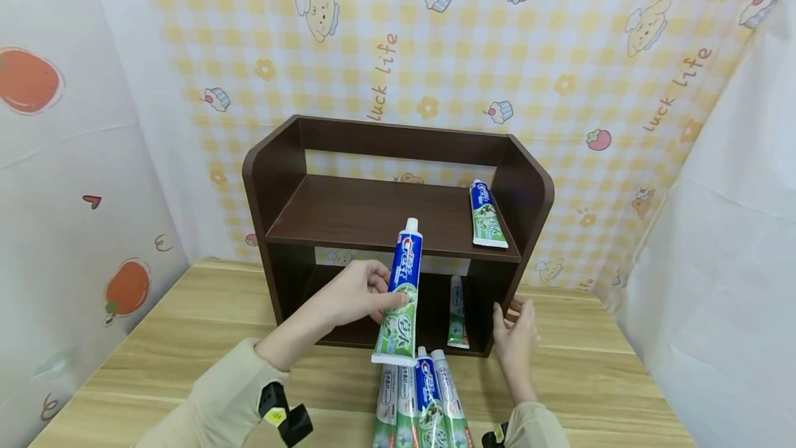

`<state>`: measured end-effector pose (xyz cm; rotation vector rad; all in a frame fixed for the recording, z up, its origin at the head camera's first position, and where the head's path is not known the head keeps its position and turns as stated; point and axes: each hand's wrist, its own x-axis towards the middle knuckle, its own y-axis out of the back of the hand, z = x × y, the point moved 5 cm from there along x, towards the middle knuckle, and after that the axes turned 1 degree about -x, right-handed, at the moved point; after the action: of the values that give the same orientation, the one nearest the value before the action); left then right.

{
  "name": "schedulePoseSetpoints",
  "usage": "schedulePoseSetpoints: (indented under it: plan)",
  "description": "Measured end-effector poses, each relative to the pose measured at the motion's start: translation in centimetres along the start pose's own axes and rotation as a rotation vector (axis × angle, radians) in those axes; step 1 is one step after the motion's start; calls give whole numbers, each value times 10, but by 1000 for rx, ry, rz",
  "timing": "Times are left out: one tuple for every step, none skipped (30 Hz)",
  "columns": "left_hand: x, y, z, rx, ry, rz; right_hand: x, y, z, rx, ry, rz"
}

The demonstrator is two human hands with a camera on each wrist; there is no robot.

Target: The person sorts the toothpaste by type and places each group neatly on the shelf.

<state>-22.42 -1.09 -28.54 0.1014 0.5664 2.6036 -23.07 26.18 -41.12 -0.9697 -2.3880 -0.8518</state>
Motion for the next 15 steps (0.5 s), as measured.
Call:
schedulePoseSetpoints:
  plan:
    - [3, 2, 2, 1, 4, 9, 0, 0, 0, 0, 2, 2]
    - [6, 4, 4, 0, 8, 18, 0, 0, 0, -2, 5, 4]
    - [9, 6, 6, 0, 13, 28, 0, 0, 0, -4, 8, 6]
    - [12, 8, 8, 1, 17, 38, 0, 0, 0, -6, 9, 9]
    - [16, 11, 10, 3, 24, 48, 0, 0, 0, -8, 13, 12]
    - [19, 13, 13, 8, 31, 62, 0, 0, 0, -10, 17, 13]
    - [22, 16, 15, 16, 37, 76, 0, 0, 0, -12, 20, 15]
    - [26, 19, 17, 20, 44, 88, 0, 0, -1, -15, 24, 17]
    - [29, 21, 19, 27, 48, 99, 0, 0, -1, -18, 27, 19]
    - [32, 23, 22, 26, 54, 109, 0, 0, -1, -18, 27, 20]
    - [36, 25, 24, 22, 62, 120, 0, 0, -1, -17, 27, 22]
    - [39, 27, 25, 18, 70, 130, 0, 0, -1, -15, 25, 21]
    - [42, 28, 27, 15, 76, 137, 0, 0, -1, -16, 22, 24]
    - [45, 29, 28, 15, 81, 142, 0, 0, -1, -16, 20, 25]
    - [48, 30, 30, 15, 86, 149, -1, 0, 0, -13, 15, 24]
